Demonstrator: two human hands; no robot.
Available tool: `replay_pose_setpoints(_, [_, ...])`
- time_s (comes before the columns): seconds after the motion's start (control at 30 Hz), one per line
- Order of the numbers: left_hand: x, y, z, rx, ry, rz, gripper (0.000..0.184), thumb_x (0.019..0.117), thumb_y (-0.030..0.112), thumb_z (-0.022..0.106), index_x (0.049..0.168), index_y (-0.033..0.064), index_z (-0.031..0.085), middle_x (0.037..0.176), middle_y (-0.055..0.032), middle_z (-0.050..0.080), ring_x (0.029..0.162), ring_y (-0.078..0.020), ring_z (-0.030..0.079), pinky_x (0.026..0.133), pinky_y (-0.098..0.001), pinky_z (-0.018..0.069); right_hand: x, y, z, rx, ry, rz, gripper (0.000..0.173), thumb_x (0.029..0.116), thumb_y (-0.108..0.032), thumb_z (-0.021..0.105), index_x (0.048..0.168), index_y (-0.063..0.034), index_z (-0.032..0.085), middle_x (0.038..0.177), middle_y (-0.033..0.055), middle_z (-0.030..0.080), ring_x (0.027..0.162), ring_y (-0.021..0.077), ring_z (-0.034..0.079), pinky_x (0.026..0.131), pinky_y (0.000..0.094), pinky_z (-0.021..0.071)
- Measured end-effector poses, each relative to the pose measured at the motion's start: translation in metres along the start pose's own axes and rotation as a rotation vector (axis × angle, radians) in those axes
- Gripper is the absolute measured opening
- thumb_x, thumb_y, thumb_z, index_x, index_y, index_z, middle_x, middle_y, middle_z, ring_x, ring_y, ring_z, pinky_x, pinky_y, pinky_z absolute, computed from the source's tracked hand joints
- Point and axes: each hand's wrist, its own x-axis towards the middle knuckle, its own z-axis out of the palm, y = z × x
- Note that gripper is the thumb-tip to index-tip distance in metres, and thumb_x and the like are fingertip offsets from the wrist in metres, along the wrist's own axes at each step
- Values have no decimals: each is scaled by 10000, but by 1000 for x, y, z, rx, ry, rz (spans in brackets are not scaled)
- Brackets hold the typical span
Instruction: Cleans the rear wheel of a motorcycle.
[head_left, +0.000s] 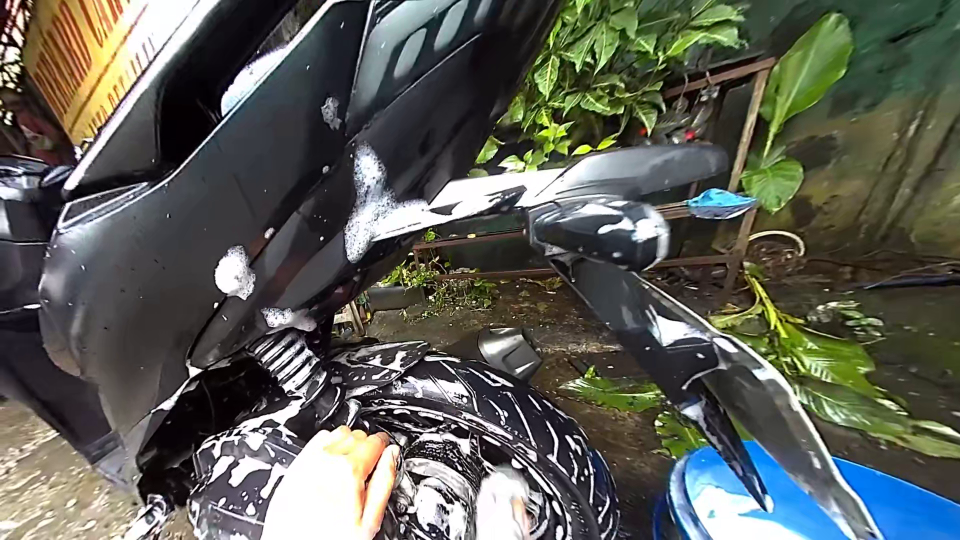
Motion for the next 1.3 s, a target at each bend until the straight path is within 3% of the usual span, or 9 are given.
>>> replay_pose_setpoints(0.17, [-5,5,3,37,3,25,458,1058,387,401,1000,147,787,807,-6,723,807,-196,687,710,-373,534,73,-1,2,-274,-241,21,616,1009,-530,516,1274,5,669,1199,206,707,1175,344,663,1031,560,501])
replay_pose_setpoints(0.33, [-8,6,0,12,-4,36,449,1059,385,414,1052,134,787,816,-20,722,802,-208,672,707,-379,516,48,62,4,-528,-23,-408,548,983,-338,548,1280,117,625,1301,321,630,1236,465,612,1055,581,478])
replay_pose_setpoints(0.63, [-6,8,2,-3,10,-12,463,1054,395,404,1020,150,796,832,-9,738,814,-190,689,721,-379,532,17,93,12,-163,-101,-70,468,1039,-136,454,1399,158,502,1463,351,487,1420,453,435,1212,516,317])
replay_pose_setpoints(0.77, [-5,4,2,-1,13,-8,462,1054,399,402,1012,164,798,836,2,742,832,-184,691,733,-382,533,8,44,4,-319,-245,166,460,1080,-209,403,1446,42,525,1450,291,532,1390,434,471,1173,567,336])
replay_pose_setpoints(0.87, [-5,4,1,4,-5,12,460,1053,393,406,1008,155,796,820,-5,731,817,-191,683,718,-389,531,2,-15,-12,-321,-219,0,367,1005,-182,534,1301,-14,671,1320,281,622,1268,493,545,1049,655,422])
replay_pose_setpoints(1.07, [-4,4,2,45,-6,30,472,1054,398,402,1015,147,800,828,-18,738,816,-209,689,725,-399,537,51,-70,18,-369,-582,-267,406,1058,-329,430,1332,-176,689,1371,75,658,1387,278,516,1167,488,395])
replay_pose_setpoints(1.13, [-5,4,1,53,-11,43,468,1051,394,407,1021,141,800,827,-24,738,811,-214,687,720,-402,533,75,-61,12,-261,-719,-286,409,1080,-320,426,1347,-131,672,1351,102,665,1329,259,573,1138,491,432])
replay_pose_setpoints(1.23, [-6,3,0,45,-19,47,466,1052,391,404,1026,143,797,831,-18,734,811,-208,682,720,-392,528,64,-4,13,-101,-404,-416,365,1053,-304,498,1332,-162,686,1350,21,671,1318,158,576,1139,398,449])
replay_pose_setpoints(1.3, [-7,3,-1,41,-15,45,467,1053,389,402,1027,145,799,830,-17,732,814,-209,681,722,-392,529,30,41,15,-15,-239,-296,483,1045,-332,458,1456,-102,567,1493,90,552,1421,239,469,1196,473,362])
